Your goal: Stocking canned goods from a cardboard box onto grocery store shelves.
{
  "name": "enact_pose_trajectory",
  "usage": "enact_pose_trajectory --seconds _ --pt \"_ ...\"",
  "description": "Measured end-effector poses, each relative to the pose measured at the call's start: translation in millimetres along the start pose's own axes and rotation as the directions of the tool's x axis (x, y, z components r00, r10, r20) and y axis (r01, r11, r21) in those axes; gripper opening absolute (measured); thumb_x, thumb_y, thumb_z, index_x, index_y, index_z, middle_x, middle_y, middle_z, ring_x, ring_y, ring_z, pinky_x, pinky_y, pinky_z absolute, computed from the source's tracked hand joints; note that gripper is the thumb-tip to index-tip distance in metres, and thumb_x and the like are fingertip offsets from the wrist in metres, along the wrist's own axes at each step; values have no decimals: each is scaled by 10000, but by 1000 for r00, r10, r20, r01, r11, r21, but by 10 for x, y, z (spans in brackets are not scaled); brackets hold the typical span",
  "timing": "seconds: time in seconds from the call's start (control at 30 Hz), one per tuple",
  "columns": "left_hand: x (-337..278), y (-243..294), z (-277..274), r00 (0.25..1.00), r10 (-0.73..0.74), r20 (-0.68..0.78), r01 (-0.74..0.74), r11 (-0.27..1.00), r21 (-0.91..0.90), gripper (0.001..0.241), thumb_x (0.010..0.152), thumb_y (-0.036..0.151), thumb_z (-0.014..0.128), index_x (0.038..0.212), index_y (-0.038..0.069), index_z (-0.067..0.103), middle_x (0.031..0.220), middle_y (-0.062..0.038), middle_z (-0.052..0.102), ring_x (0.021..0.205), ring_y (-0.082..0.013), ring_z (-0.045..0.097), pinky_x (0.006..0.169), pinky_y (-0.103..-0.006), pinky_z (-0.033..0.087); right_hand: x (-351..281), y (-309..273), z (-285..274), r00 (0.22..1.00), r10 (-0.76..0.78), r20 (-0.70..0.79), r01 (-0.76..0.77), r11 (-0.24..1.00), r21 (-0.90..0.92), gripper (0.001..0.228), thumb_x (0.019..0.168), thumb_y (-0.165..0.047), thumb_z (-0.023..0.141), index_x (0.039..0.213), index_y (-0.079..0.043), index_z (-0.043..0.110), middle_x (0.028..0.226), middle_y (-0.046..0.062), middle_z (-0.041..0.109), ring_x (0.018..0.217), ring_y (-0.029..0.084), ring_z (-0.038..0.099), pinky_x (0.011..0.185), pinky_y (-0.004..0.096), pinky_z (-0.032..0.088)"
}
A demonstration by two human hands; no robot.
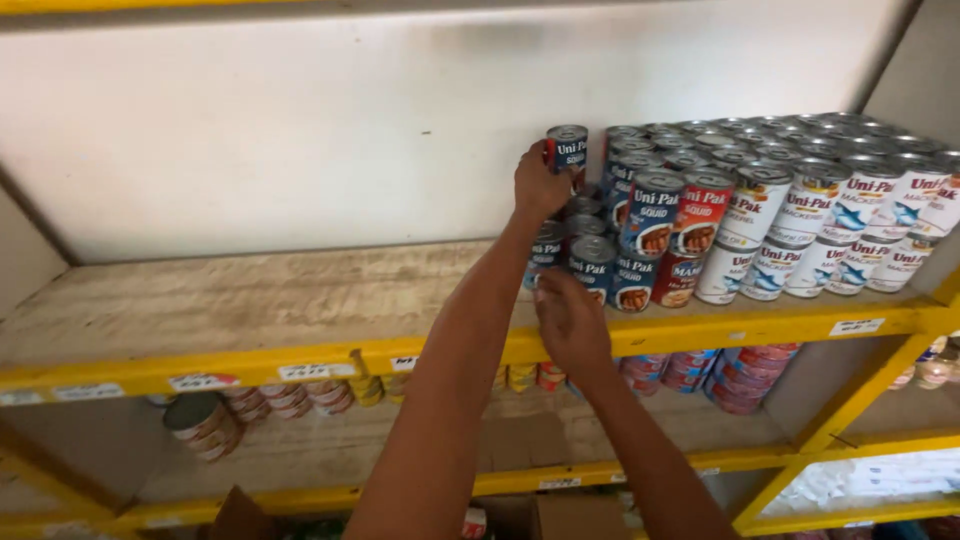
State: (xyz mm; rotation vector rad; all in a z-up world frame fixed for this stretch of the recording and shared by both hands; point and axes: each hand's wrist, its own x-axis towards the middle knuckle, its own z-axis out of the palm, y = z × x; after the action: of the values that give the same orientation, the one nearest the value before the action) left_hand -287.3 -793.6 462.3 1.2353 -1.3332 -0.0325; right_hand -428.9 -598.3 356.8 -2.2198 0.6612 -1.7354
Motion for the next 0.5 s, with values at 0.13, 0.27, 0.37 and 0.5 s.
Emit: enact_pose_trajectory --seconds 0.13,0.27,0.37,0.5 --pt "155 -151 237 999 47 -2 -47 999 12 592 692 254 860 1177 -20 658 1059 -201 750 1003 -364 717 862 -439 573 39 -147 -61 997 -25 -76 28 999 43 240 1002 -100 640 1226 -14 626 1113 168 742 1049 301 742 901 391 572" --pt "207 -275 372 998 37 53 -39 998 52 530 714 269 845 1139 -3 683 1062 -196 752 1022 -379 712 892 -450 565 39 -224 -88 993 -3 -115 18 991 131 183 1014 -53 618 1188 0 643 1095 153 752 1022 248 762 882 344 586" --pt "251 -332 454 998 53 37 -55 997 59 503 717 267 844 1121 7 694 1076 -204 750 1039 -388 709 901 -460 564 22 -194 -79 992 -14 -128 33 989 144 166 1020 -34 609 1176 6 646 1103 154 750 1027 230 762 884 329 589" --pt "289 -406 506 996 93 -10 -92 993 72 531 672 267 862 1092 0 676 1085 -220 740 1041 -399 706 896 -469 568 -49 -102 2 982 -89 -165 110 986 123 161 1013 -23 618 1165 21 646 1120 178 732 1040 249 744 914 337 583"
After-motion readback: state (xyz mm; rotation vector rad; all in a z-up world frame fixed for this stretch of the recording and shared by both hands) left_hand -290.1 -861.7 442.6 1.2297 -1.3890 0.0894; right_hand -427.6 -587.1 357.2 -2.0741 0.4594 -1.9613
